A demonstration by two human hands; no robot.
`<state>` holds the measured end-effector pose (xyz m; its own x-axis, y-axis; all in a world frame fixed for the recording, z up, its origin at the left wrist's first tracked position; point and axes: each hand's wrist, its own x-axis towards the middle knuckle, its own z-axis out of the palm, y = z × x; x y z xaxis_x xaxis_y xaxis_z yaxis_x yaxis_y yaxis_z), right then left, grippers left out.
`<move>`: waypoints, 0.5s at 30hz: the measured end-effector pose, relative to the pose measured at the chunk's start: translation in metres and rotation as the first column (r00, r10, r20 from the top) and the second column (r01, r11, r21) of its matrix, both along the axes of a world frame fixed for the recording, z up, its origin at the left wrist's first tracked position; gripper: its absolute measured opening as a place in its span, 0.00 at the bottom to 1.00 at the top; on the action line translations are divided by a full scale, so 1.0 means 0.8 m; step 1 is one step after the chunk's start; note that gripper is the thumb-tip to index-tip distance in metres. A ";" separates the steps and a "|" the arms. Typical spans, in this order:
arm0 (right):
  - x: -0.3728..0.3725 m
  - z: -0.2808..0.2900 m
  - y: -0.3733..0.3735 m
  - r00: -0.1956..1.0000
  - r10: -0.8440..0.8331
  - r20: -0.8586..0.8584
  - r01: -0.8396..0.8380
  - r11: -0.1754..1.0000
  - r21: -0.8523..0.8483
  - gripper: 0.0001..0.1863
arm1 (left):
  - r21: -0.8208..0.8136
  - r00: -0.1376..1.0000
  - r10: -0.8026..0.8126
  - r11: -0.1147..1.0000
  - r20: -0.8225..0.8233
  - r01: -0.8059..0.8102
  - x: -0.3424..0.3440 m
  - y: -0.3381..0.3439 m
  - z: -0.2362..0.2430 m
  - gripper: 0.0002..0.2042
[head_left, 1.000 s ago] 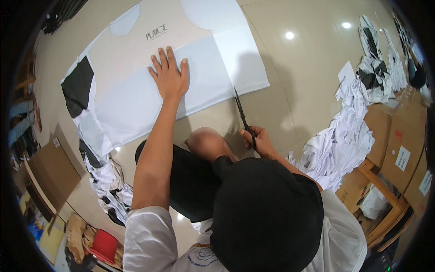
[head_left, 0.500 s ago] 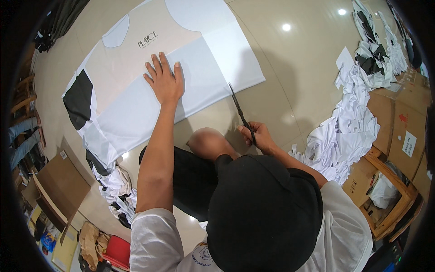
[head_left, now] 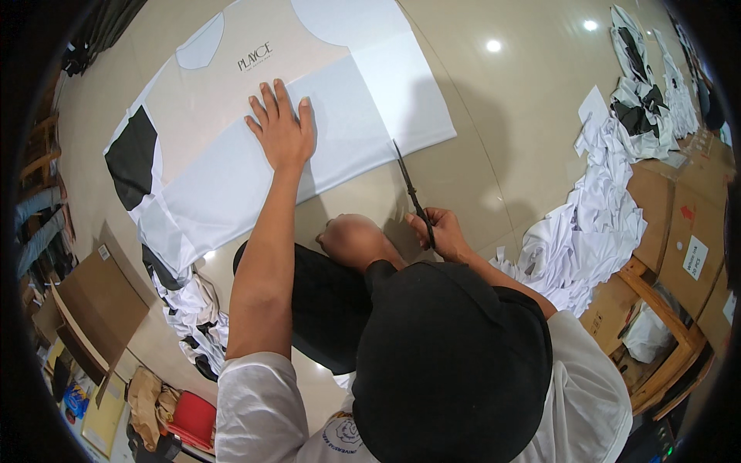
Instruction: The person sits on the floor and uses scissors to cut a white t-shirt along a paper template. They smooth the fabric, align the template, and cut around the edges to create a shaped piece.
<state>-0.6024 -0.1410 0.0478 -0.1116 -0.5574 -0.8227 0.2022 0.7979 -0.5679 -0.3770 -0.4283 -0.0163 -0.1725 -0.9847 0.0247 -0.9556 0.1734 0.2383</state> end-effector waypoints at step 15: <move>-0.003 0.002 0.002 0.999 0.013 -0.030 -0.013 1.000 0.021 0.21 | -0.009 1.000 0.004 1.000 0.008 -0.003 0.002 -0.001 -0.003 0.38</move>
<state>-0.6045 -0.1393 0.0491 -0.1291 -0.5419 -0.8305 0.1751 0.8119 -0.5569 -0.3754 -0.4289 -0.0190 -0.1693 -0.9850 0.0324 -0.9580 0.1722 0.2293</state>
